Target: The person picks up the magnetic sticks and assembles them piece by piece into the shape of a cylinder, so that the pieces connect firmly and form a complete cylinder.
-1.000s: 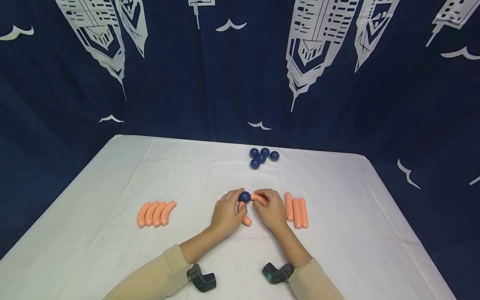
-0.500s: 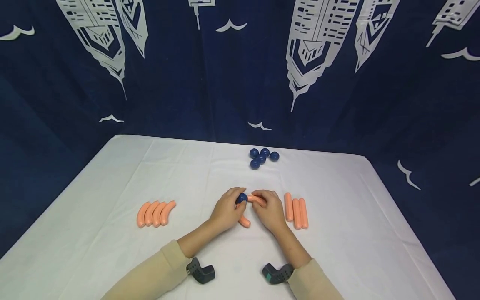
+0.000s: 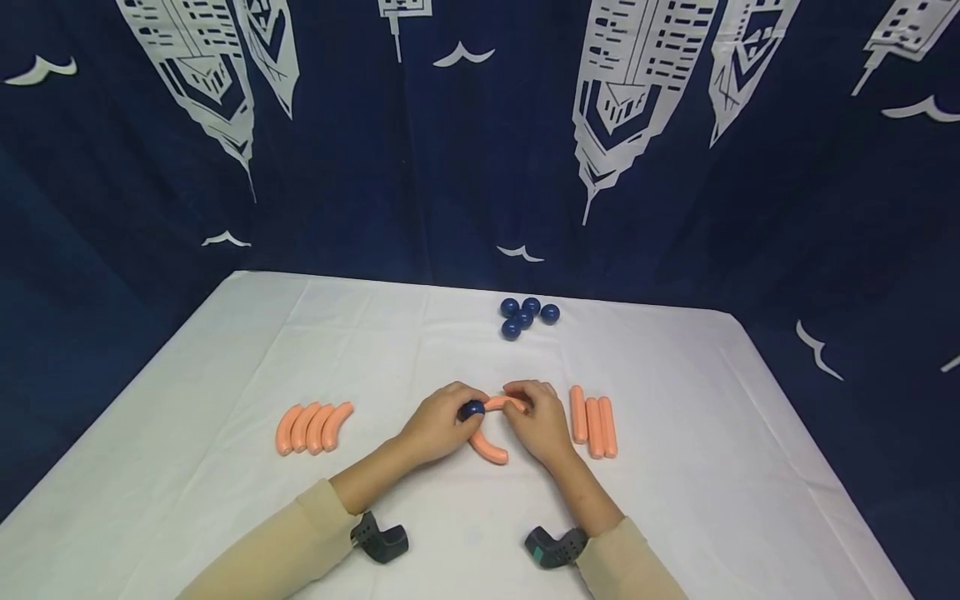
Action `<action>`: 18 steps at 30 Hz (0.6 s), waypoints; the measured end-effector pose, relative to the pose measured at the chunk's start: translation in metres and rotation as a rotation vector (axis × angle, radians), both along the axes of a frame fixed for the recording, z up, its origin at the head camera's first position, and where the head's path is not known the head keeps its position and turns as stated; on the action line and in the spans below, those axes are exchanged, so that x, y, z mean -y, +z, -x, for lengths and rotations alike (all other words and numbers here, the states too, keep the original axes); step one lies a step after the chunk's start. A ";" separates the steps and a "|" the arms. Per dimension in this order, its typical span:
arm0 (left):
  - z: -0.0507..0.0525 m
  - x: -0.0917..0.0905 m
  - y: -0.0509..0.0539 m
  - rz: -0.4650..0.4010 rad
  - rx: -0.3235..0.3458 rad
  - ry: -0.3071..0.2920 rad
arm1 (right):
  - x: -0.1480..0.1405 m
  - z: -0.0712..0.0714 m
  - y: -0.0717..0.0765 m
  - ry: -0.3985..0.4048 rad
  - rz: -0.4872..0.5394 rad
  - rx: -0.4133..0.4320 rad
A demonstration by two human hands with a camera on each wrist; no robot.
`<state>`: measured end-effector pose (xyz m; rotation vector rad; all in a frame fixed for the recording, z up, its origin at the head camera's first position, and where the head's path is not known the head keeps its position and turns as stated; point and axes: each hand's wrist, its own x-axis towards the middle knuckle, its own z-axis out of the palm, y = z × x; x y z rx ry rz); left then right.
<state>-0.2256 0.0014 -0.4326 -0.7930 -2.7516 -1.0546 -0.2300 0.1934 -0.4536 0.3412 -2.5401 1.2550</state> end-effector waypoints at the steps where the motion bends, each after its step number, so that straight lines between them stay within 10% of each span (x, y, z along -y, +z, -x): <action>1: -0.001 0.003 0.000 0.006 -0.008 -0.005 | 0.000 0.000 0.000 0.000 0.004 0.002; 18: -0.013 0.046 -0.005 -0.049 0.013 0.062 | 0.000 0.001 0.001 -0.019 0.041 0.042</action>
